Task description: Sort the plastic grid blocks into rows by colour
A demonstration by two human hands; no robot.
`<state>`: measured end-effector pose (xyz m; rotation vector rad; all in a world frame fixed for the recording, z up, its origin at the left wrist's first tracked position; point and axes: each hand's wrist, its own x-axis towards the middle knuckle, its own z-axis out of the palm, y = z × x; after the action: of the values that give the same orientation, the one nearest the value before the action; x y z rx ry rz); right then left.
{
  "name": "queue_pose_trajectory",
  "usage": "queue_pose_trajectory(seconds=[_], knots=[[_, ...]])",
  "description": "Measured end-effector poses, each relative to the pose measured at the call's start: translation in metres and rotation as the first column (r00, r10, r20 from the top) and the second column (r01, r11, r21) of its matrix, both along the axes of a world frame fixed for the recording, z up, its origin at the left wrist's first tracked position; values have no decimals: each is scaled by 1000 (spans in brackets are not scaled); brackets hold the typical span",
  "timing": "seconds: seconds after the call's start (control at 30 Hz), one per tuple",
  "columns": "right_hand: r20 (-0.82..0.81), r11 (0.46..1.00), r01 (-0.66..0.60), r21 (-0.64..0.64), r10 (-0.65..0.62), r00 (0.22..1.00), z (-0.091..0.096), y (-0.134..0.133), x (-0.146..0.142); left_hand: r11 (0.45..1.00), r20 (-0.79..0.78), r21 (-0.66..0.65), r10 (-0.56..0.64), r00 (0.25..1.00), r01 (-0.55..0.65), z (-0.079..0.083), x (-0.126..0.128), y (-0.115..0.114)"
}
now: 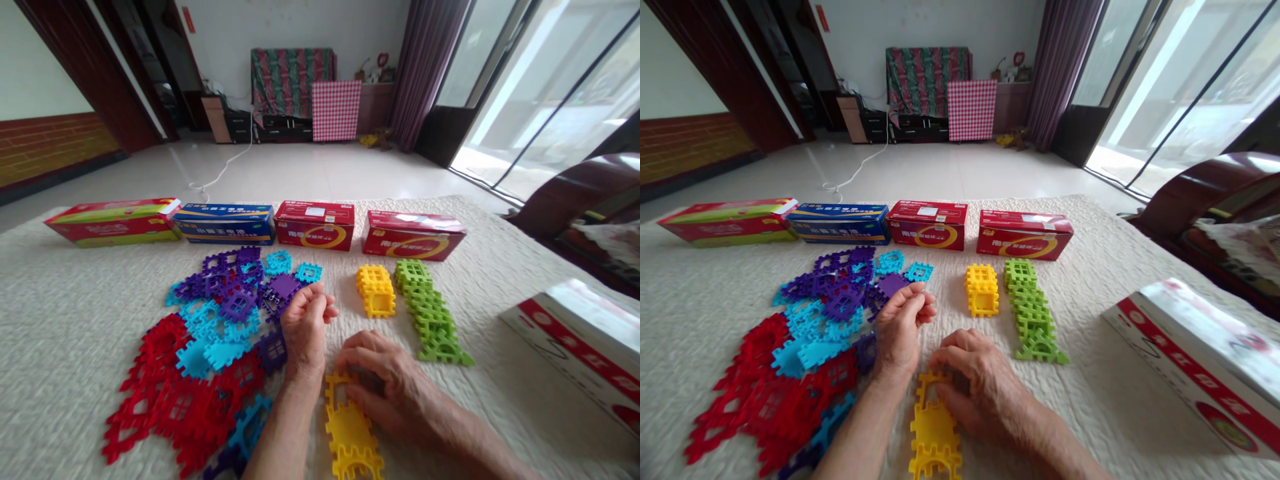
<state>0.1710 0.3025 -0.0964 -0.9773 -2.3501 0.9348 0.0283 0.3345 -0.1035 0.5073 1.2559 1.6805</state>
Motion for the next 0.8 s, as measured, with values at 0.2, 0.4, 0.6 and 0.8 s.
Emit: queue_pose_trajectory(seconds=[0.2,0.4,0.6,0.8], knots=[[95,996,88,6,-88,992,5,-4,-10,1000,8,-6,8,1000,-8,1,1,0],[201,990,143,13,-143,969,10,-11,-15,1000,-3,-6,-2,1000,2,0,1,0],[104,980,195,34,-197,975,11,-15,-12,1000,1,-2,5,1000,-5,0,1,1],[-145,856,355,376,-324,935,8,6,2,1000,2,-15,10,1000,-10,1,2,0]])
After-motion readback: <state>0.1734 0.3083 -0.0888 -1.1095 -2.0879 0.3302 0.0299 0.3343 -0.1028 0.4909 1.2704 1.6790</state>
